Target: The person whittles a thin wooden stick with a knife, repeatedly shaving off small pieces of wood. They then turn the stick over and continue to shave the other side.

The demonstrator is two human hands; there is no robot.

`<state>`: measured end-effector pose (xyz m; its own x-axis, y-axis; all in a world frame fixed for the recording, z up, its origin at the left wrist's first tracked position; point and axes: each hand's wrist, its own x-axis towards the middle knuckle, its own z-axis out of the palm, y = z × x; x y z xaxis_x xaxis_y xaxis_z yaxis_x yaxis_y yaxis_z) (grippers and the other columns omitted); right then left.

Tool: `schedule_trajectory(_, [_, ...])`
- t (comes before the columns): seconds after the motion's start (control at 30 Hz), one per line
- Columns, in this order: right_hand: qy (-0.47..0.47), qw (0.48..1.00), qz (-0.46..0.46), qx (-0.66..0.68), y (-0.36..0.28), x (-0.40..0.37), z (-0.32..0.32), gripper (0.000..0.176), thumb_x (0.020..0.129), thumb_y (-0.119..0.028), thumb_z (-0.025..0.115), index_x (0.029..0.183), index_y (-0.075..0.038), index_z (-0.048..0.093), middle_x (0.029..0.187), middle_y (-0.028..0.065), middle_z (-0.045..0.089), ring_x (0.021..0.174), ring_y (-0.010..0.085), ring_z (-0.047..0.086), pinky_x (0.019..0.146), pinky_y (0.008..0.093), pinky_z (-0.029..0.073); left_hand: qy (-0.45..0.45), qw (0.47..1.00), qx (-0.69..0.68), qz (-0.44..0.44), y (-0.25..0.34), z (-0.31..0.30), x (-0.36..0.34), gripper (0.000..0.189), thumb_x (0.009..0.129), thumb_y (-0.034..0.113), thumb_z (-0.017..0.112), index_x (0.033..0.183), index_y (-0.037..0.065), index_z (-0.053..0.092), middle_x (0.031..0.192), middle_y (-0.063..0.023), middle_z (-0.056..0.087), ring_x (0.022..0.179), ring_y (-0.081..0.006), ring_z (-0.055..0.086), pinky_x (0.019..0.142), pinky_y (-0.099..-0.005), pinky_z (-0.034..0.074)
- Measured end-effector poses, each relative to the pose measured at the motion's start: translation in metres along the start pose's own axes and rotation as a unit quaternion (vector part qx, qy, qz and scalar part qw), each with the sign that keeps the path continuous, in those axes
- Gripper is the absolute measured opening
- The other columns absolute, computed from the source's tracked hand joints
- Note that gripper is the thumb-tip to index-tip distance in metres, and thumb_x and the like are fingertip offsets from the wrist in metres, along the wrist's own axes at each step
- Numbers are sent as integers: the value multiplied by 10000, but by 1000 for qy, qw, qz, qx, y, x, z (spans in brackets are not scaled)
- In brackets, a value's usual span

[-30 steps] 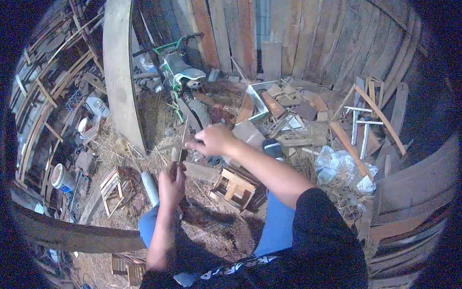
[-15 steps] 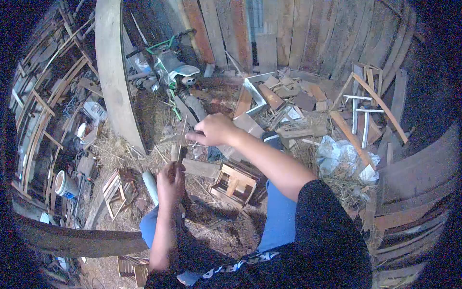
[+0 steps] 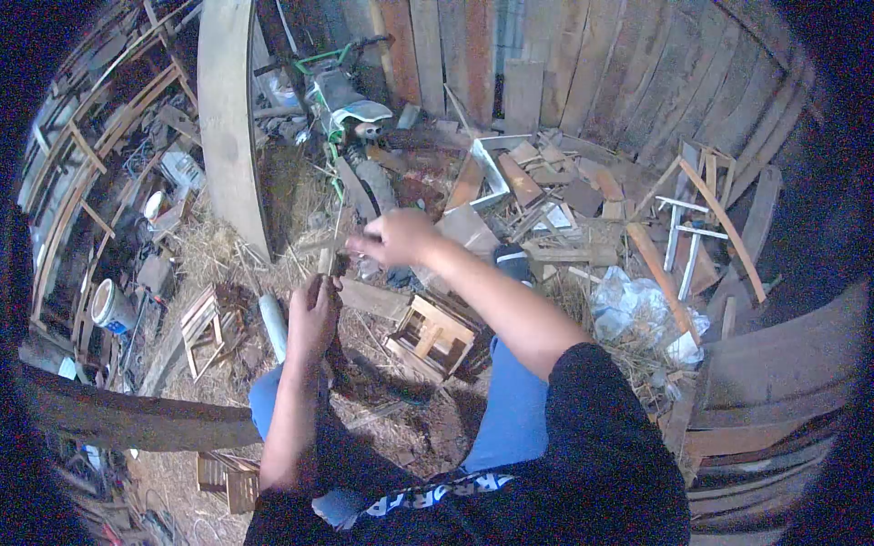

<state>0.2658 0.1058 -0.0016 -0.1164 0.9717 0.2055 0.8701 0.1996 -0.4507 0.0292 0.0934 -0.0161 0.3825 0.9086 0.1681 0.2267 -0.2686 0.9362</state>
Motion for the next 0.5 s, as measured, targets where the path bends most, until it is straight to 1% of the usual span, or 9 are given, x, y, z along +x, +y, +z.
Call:
schedule_trajectory(0.1, [95,995,7,-44,30,14,12,594,970,-639,546,734,-130,743,655,180,669,654,391,688,636,498,545,-30,997,7,-68,8,-3,-1,230,1085,170,512,935,19,601,735,27,527,646,-52,451,559,-256,359])
schedule_trajectory(0.2, [86,988,-111,-59,0,-1,12,650,960,-682,527,722,-118,743,669,192,677,663,405,690,625,517,539,-12,999,36,-17,13,0,-2,271,1086,163,480,900,9,604,671,1,533,598,-75,480,540,-271,372])
schedule_trajectory(0.27, [98,993,-54,-36,5,9,12,663,958,-691,521,718,-113,740,656,190,672,645,408,685,626,521,538,15,997,75,35,6,1,-2,296,1085,166,478,874,1,605,643,-18,540,577,-94,506,537,-278,390])
schedule_trajectory(0.33, [72,996,37,-45,19,19,2,667,960,-696,510,723,-117,742,655,183,673,636,408,685,633,523,539,-16,998,44,-52,13,-1,-3,298,1083,163,484,871,-7,606,647,-31,548,583,-111,520,545,-294,408])
schedule_trajectory(0.37, [54,998,20,-37,21,15,3,665,960,-694,512,725,-116,742,661,185,675,647,408,688,634,523,538,-28,995,26,-92,16,-1,-2,300,1082,162,486,869,-11,606,649,-37,552,585,-120,527,550,-302,417])
schedule_trajectory(0.4, [40,999,0,-29,15,10,0,662,960,-691,513,728,-115,742,666,187,676,658,409,690,636,523,538,-22,996,20,-81,15,0,-3,300,1082,166,492,875,-23,601,643,-44,543,585,-126,532,548,-316,420])
schedule_trajectory(0.43, [25,999,-21,-20,10,7,3,659,961,-689,515,730,-114,741,672,189,678,669,409,692,638,523,537,11,998,64,6,12,3,-4,302,1081,168,495,876,-24,605,637,-45,545,585,-120,523,542,-314,412])
schedule_trajectory(0.47, [81,990,-110,-27,3,2,11,666,957,-695,513,728,-113,741,674,195,676,674,412,690,636,521,534,7,996,82,18,10,2,-3,298,1078,167,499,876,-22,608,638,-46,547,587,-115,517,543,-313,410])
schedule_trajectory(0.5, [87,990,-107,-31,6,6,14,656,956,-686,523,729,-111,742,676,196,675,676,412,691,637,520,535,0,995,101,28,11,-1,-3,293,1076,165,504,876,-20,611,638,-48,550,589,-110,511,545,-312,408])
